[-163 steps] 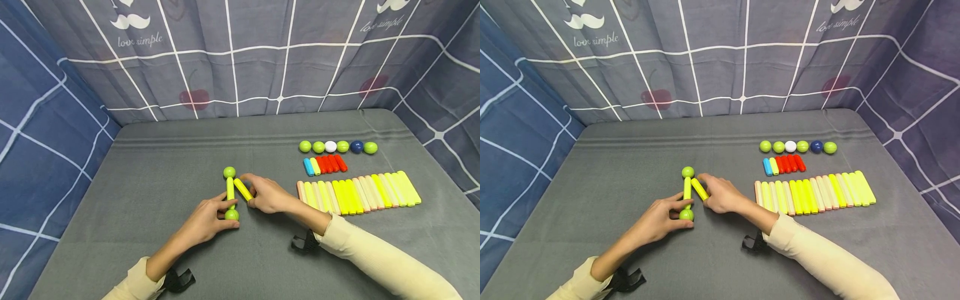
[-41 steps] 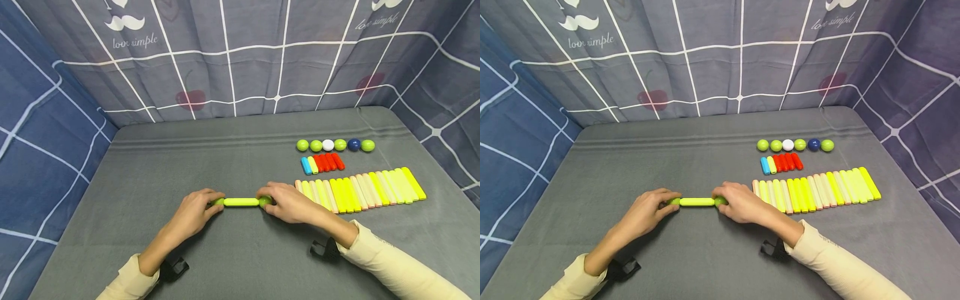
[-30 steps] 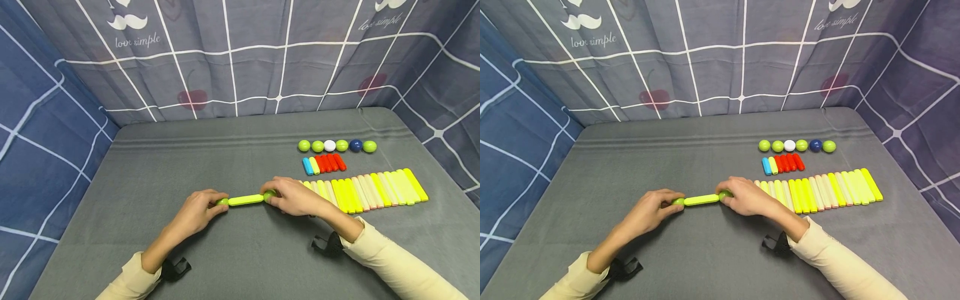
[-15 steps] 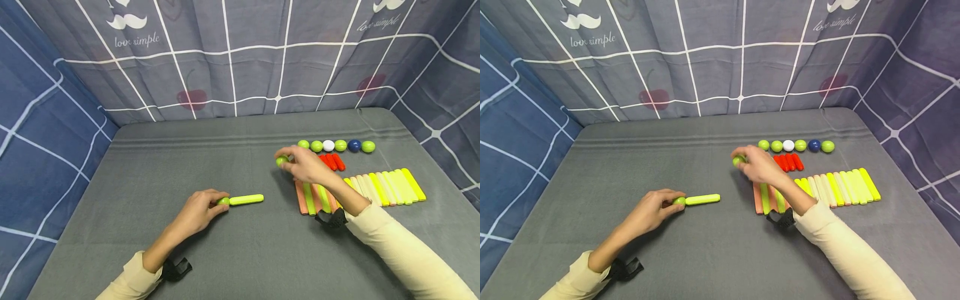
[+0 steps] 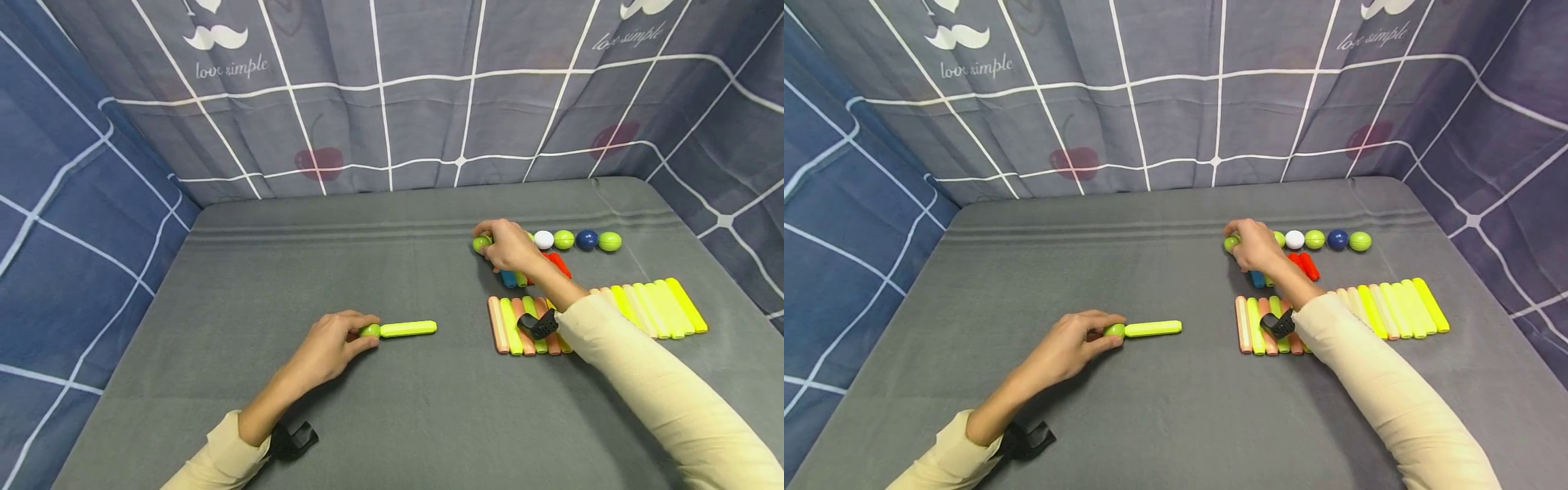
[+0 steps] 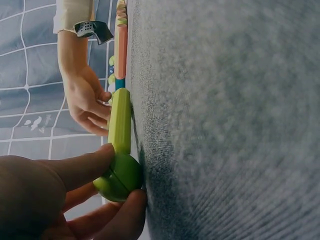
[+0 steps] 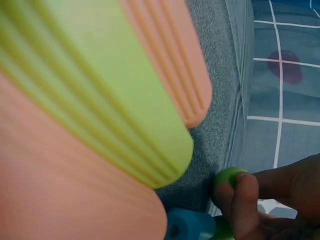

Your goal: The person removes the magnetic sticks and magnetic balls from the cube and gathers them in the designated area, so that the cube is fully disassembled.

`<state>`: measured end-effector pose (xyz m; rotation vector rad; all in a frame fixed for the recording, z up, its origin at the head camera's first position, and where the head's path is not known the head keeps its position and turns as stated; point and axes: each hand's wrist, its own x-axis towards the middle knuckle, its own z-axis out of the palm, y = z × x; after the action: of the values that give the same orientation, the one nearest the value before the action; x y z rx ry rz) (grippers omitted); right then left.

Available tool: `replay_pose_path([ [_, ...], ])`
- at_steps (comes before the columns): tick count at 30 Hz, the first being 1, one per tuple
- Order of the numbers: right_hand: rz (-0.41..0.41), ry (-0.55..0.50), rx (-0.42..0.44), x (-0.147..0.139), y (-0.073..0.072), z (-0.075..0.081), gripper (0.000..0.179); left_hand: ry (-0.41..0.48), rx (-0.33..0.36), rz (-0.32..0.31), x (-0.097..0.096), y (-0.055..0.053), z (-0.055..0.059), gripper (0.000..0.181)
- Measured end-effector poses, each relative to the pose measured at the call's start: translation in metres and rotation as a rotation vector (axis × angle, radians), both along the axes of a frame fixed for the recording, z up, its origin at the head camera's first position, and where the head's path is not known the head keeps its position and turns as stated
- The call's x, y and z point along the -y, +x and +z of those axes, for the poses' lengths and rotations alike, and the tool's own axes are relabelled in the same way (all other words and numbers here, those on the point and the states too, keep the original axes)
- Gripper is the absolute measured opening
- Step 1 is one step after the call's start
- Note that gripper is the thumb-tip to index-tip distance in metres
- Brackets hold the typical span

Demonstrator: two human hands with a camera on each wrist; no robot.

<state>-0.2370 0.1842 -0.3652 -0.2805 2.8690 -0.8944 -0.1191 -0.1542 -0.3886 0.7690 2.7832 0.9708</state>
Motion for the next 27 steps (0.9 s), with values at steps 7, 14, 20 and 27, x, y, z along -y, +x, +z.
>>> replay_pose_path([
  [7,-0.001,-0.021,0.028,-0.002,-0.002,0.001,0.036,0.005,-0.002,-0.004,0.0,0.0,-0.001,0.035],
  [14,0.005,-0.037,-0.046,0.002,0.012,0.005,0.035,0.013,-0.002,-0.011,0.001,0.0,-0.001,0.036],
  [20,0.155,-0.196,-0.027,0.028,0.054,0.007,0.03,0.021,0.033,-0.016,-0.004,0.007,-0.001,0.034],
  [27,0.462,-0.157,0.045,0.059,0.102,-0.006,0.024,0.074,0.067,-0.027,-0.006,0.007,-0.003,0.032],
])
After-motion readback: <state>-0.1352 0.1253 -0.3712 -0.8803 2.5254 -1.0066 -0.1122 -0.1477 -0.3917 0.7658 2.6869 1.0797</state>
